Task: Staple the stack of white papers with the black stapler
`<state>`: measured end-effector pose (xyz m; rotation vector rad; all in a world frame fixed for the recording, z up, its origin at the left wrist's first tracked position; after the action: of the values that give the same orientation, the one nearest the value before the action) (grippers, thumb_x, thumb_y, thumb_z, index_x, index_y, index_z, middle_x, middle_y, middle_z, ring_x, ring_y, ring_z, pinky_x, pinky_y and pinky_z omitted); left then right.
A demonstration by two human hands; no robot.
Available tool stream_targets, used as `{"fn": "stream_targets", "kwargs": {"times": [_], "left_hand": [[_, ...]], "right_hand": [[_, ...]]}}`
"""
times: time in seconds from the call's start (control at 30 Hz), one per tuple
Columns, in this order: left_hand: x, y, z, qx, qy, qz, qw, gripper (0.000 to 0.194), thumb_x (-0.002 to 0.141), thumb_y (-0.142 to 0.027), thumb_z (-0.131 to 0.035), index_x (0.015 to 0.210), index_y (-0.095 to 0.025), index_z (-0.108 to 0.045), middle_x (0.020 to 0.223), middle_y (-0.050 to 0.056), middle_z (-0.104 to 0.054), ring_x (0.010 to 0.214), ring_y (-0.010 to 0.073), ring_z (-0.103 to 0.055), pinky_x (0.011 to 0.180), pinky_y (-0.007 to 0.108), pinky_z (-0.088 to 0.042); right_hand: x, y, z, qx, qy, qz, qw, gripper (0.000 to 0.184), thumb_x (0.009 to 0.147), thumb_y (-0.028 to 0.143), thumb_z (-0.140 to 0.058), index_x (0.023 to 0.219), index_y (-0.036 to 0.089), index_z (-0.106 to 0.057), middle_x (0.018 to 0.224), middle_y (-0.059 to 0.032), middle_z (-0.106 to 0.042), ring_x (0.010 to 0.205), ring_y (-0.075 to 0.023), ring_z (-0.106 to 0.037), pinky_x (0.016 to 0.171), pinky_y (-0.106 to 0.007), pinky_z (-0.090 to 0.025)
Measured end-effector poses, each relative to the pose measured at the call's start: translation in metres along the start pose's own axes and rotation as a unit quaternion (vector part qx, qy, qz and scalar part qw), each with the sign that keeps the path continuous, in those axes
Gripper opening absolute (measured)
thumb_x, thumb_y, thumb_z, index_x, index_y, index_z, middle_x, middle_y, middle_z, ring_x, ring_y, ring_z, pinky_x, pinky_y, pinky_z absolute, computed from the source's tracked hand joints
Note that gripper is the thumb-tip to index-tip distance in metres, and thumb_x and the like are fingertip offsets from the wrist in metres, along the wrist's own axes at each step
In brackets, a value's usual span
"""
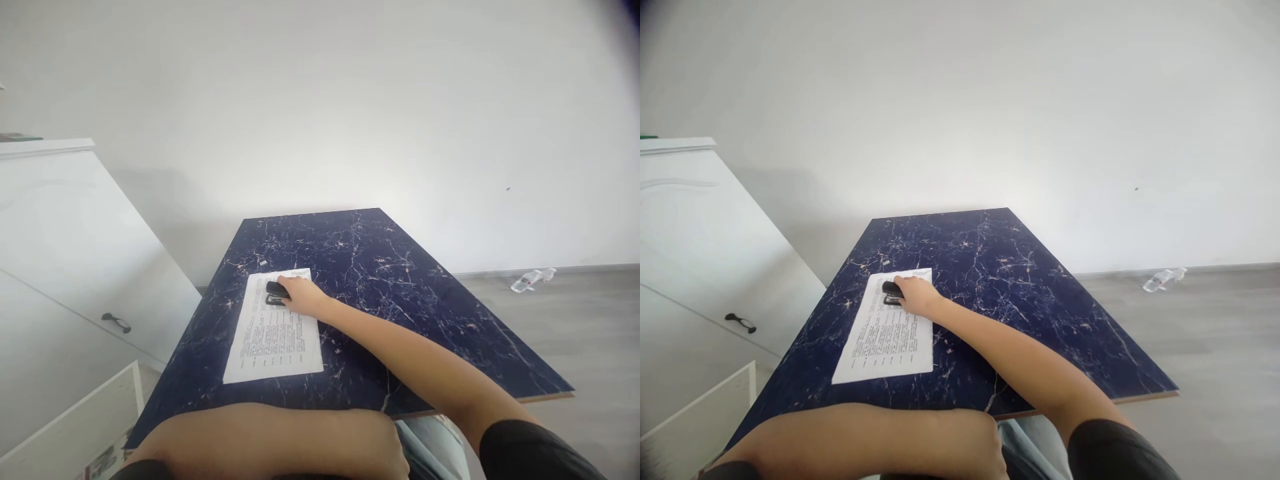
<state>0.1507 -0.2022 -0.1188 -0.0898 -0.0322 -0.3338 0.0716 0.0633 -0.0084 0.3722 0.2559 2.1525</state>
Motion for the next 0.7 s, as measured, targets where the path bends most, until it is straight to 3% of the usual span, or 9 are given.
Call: {"fn": "stream_targets", "kwargs": {"times": [0.13, 0.27, 0.4, 0.47, 0.53, 0.57, 0.63, 0.7], "left_hand": [[-0.001, -0.001, 0.011, 0.02, 0.007, -0.004, 1.0, 0.033, 0.078, -0.019, -0.074, 0.049, -0.032, -0.064, 0.051, -0.001, -0.06, 0.038, 0.0141, -0.051, 0.029, 0.026, -0.023], [0.007, 0.007, 0.002, -0.053, 0.047, 0.018, 0.997, 0.034, 0.077, -0.021, -0.073, 0.045, -0.028, -0.062, 0.048, 0.0, -0.058, 0.032, 0.0131, -0.044, 0.028, 0.026, -0.024], [0.014, 0.016, -0.01, -0.141, 0.124, 0.07, 0.98, 0.044, 0.083, -0.027, -0.067, 0.04, -0.024, -0.055, 0.048, 0.001, -0.058, 0.03, 0.0126, -0.041, 0.028, 0.027, -0.028], [0.012, 0.013, 0.0, -0.144, 0.131, 0.04, 0.98, 0.038, 0.082, -0.026, -0.069, 0.045, -0.025, -0.058, 0.052, -0.001, -0.061, 0.037, 0.0129, -0.049, 0.031, 0.027, -0.034], [0.007, 0.006, 0.026, -0.121, 0.057, -0.033, 0.99, 0.024, 0.08, -0.021, -0.073, 0.058, -0.026, -0.065, 0.064, -0.002, -0.067, 0.051, 0.0114, -0.06, 0.041, 0.024, -0.043], [0.002, 0.006, 0.044, -0.09, -0.015, -0.054, 0.994, 0.018, 0.082, -0.02, -0.072, 0.066, -0.028, -0.068, 0.072, -0.002, -0.069, 0.061, 0.011, -0.064, 0.048, 0.024, -0.048], [-0.01, 0.015, 0.071, -0.056, -0.084, -0.043, 0.994, 0.013, 0.09, -0.022, -0.065, 0.081, -0.03, -0.07, 0.078, -0.001, -0.069, 0.066, 0.012, -0.064, 0.05, 0.027, -0.047], [-0.028, 0.032, 0.101, 0.041, -0.196, -0.003, 0.98, 0.011, 0.091, -0.021, -0.061, 0.087, -0.029, -0.068, 0.067, -0.003, -0.063, 0.053, 0.011, -0.056, 0.044, 0.027, -0.039]], "right_hand": [[-0.028, -0.043, 0.018, 0.008, -0.016, -0.032, 0.999, 0.03, 0.09, 0.021, -0.067, 0.119, 0.021, -0.059, 0.108, -0.0104, -0.075, 0.093, -0.0258, -0.07, 0.071, -0.029, -0.045], [-0.054, -0.078, 0.033, 0.005, -0.025, -0.071, 0.997, 0.03, 0.09, 0.021, -0.065, 0.12, 0.022, -0.059, 0.106, -0.0104, -0.075, 0.089, -0.0261, -0.07, 0.067, -0.029, -0.044], [-0.074, -0.093, 0.041, -0.001, -0.032, -0.096, 0.995, 0.032, 0.091, 0.022, -0.065, 0.122, 0.023, -0.059, 0.107, -0.0109, -0.075, 0.088, -0.0263, -0.07, 0.066, -0.029, -0.043], [-0.08, -0.096, 0.042, 0.01, -0.033, -0.092, 0.995, 0.032, 0.091, 0.022, -0.065, 0.123, 0.023, -0.059, 0.108, -0.0105, -0.075, 0.089, -0.0263, -0.07, 0.066, -0.03, -0.043], [-0.083, -0.097, 0.043, 0.02, -0.034, -0.09, 0.995, 0.032, 0.092, 0.022, -0.064, 0.123, 0.023, -0.058, 0.11, -0.0103, -0.074, 0.089, -0.0259, -0.069, 0.066, -0.029, -0.043], [-0.084, -0.097, 0.043, 0.021, -0.036, -0.089, 0.995, 0.032, 0.092, 0.022, -0.064, 0.123, 0.023, -0.058, 0.11, -0.0104, -0.074, 0.089, -0.0257, -0.069, 0.067, -0.029, -0.043], [-0.085, -0.098, 0.043, 0.015, -0.044, -0.086, 0.995, 0.03, 0.092, 0.022, -0.064, 0.121, 0.022, -0.058, 0.111, -0.0107, -0.074, 0.091, -0.0254, -0.069, 0.067, -0.029, -0.042], [-0.085, -0.097, 0.042, 0.012, -0.054, -0.083, 0.995, 0.028, 0.092, 0.023, -0.065, 0.119, 0.022, -0.058, 0.11, -0.0105, -0.073, 0.09, -0.0251, -0.068, 0.066, -0.028, -0.041]]}}
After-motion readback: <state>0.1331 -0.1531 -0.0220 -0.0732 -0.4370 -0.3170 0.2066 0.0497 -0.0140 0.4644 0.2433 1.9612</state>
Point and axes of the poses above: each hand's wrist, its own x-axis towards the middle knuckle, its own z-axis out of the back of the hand, y = z × x, the point moved 6 cm from there along x, towards the middle knuckle
